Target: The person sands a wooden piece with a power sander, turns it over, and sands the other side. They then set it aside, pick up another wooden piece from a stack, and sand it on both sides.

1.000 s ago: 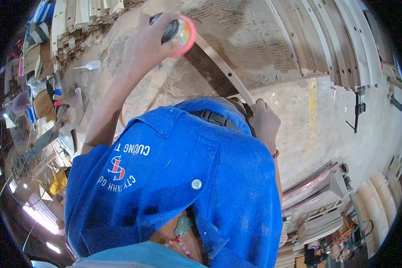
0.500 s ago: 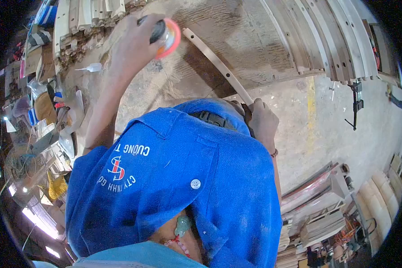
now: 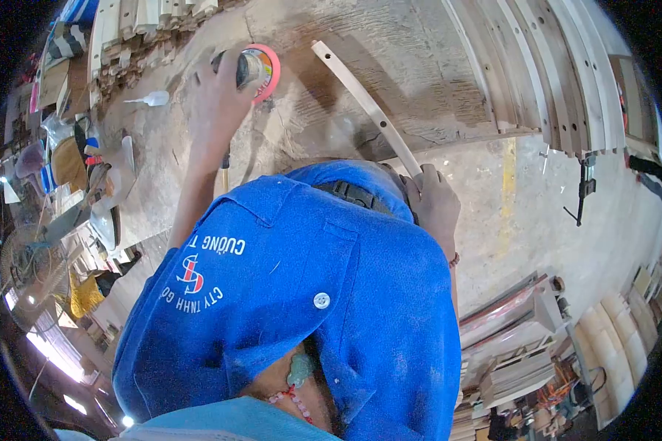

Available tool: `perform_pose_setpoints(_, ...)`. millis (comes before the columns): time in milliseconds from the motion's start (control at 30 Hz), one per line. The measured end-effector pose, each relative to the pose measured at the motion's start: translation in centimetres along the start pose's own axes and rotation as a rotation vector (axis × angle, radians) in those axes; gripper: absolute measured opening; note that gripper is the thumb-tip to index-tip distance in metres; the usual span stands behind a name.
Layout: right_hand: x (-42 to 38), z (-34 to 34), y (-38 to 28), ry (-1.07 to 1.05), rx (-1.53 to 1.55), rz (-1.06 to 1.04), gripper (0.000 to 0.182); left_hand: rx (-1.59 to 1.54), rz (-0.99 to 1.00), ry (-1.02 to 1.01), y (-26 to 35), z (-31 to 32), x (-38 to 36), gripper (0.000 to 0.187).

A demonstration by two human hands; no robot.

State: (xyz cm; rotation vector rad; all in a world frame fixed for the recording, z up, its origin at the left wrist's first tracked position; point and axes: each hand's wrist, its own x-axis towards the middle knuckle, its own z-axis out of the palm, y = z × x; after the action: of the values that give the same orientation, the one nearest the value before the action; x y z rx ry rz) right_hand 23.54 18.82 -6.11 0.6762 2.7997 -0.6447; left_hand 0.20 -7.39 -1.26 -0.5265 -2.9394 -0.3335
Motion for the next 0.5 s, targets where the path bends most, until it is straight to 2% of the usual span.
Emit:
perform_pose_setpoints(100,0.2,-0.1,0.2,-0.052,-0.042,0.010,0.031,-0.034,0.106,0.055,2.9,0.0,0.3,0.053)
perform_pose_setpoints(167,0.1,-0.2,0.0,-0.052,-0.041,0.013,0.029,-0.104,0.424,0.037,3.4,1.5,0.5,0.049)
perform_pose_setpoints(200,0.1,-0.3,-0.1,-0.048,-0.041,0.014,0.029,-0.105,0.426,0.040,3.6,2.2,0.6,0.049)
perform_pose_setpoints(267,0.1,-0.4,-0.2,-0.055,-0.017,0.015,0.028,-0.110,0.421,-0.082,3.9,3.4,0.9,0.048)
perform_pose_setpoints(400,0.2,0.0,0.4,-0.048,0.045,0.013,0.031,-0.082,0.484,-0.067,3.8,4.1,1.5,0.050)
perform_pose_setpoints(500,0.4,-0.3,0.2,-0.091,0.483,0.004,0.049,-0.101,0.446,-0.143,3.9,4.5,1.7,0.048)
